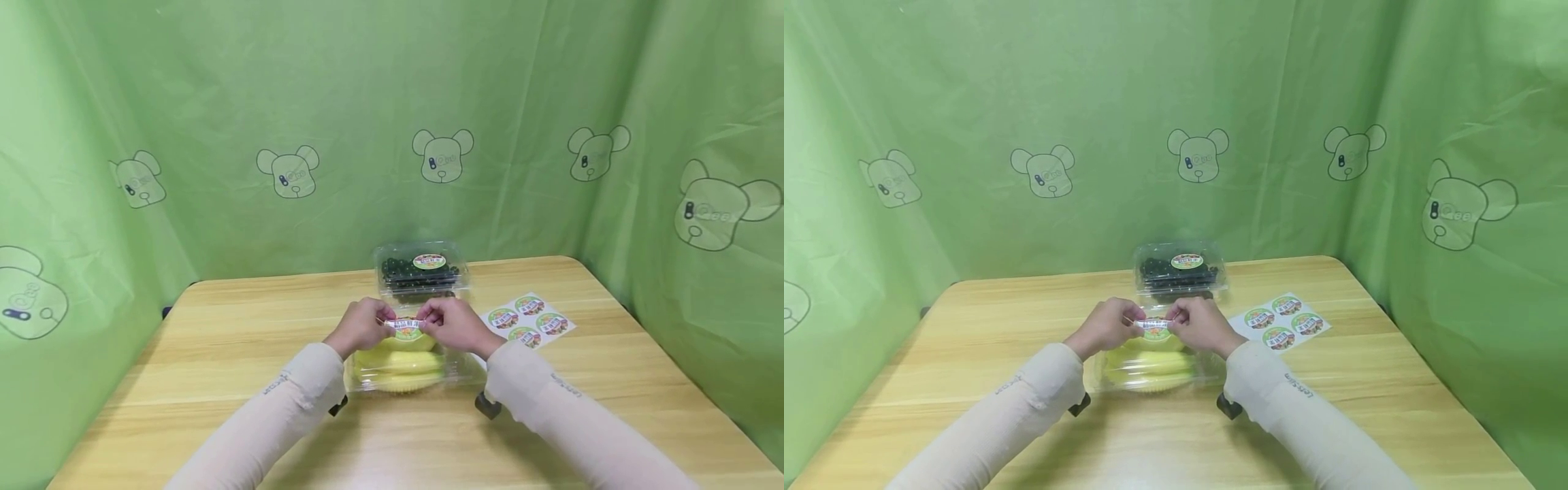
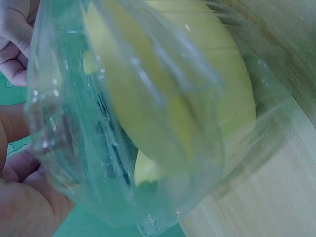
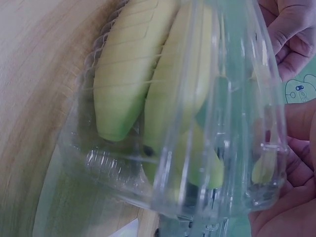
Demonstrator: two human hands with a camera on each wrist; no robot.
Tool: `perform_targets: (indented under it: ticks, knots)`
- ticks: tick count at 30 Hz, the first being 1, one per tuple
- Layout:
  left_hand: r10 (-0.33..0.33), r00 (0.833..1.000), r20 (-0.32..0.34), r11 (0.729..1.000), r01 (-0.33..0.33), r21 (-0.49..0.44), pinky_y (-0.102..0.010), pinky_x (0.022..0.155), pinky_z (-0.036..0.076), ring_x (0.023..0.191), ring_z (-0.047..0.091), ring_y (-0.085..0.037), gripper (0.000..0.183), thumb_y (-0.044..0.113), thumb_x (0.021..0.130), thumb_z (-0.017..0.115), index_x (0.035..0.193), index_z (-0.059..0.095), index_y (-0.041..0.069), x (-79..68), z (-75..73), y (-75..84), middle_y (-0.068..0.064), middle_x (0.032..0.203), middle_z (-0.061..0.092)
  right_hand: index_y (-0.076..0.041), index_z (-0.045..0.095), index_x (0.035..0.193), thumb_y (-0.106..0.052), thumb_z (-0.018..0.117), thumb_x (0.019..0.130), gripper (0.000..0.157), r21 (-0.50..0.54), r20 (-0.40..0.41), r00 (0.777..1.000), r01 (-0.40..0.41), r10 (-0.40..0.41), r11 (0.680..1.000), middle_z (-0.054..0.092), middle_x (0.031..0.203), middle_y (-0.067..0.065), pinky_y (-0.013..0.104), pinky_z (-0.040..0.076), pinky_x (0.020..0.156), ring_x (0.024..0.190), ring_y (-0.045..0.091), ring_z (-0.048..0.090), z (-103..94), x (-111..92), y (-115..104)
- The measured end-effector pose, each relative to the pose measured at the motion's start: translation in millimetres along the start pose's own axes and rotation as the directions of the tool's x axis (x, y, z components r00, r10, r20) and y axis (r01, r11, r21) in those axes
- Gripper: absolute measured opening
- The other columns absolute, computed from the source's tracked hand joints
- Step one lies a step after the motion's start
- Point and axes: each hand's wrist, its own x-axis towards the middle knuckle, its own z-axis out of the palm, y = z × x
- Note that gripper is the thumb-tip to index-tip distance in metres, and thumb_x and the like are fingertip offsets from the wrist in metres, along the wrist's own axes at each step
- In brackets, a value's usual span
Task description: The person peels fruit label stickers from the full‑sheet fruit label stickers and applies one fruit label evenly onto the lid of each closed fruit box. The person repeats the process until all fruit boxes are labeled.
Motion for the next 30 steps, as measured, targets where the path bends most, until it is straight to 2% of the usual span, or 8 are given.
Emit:
perform_targets:
  ticks: [7,14,30]
  knots:
    - [0.010,1.000,-0.012,1.000,-0.010,0.025,-0.036,0.085,0.052,0.091,0.063,-0.023,0.022,0.005,0.078,0.078,0.098,0.070,0.005,-0.2,0.6,0.7,-0.006,0.095,0.070,-0.003,0.067,0.090,-0.002,0.067,0.085,0.005,-0.018,-0.005,0.999,0.034,-0.035,0.999,0.062,0.074,-0.002,0.027,0.053,0.061,0.066,0.011,0.058,0.8,1.1,-0.2]
    - [0.038,0.999,-0.024,0.998,-0.036,0.057,-0.039,0.090,0.051,0.095,0.063,-0.027,0.022,0.005,0.077,0.078,0.097,0.070,0.005,0.0,-0.4,2.6,-0.007,0.096,0.070,-0.005,0.068,0.092,-0.004,0.068,0.087,0.005,-0.027,0.017,1.000,-0.013,0.013,1.000,0.063,0.076,-0.002,0.028,0.053,0.064,0.068,0.012,0.059,-0.6,1.7,-1.8]
    - [0.033,0.999,-0.009,0.994,-0.032,0.107,-0.040,0.091,0.050,0.096,0.062,-0.028,0.020,0.005,0.077,0.078,0.095,0.069,0.004,-1.7,-3.7,7.4,-0.008,0.094,0.069,-0.007,0.069,0.091,-0.005,0.069,0.086,0.005,-0.060,0.038,0.999,-0.009,0.012,0.998,0.062,0.072,-0.003,0.028,0.051,0.060,0.064,0.011,0.057,-2.2,4.7,-4.2]
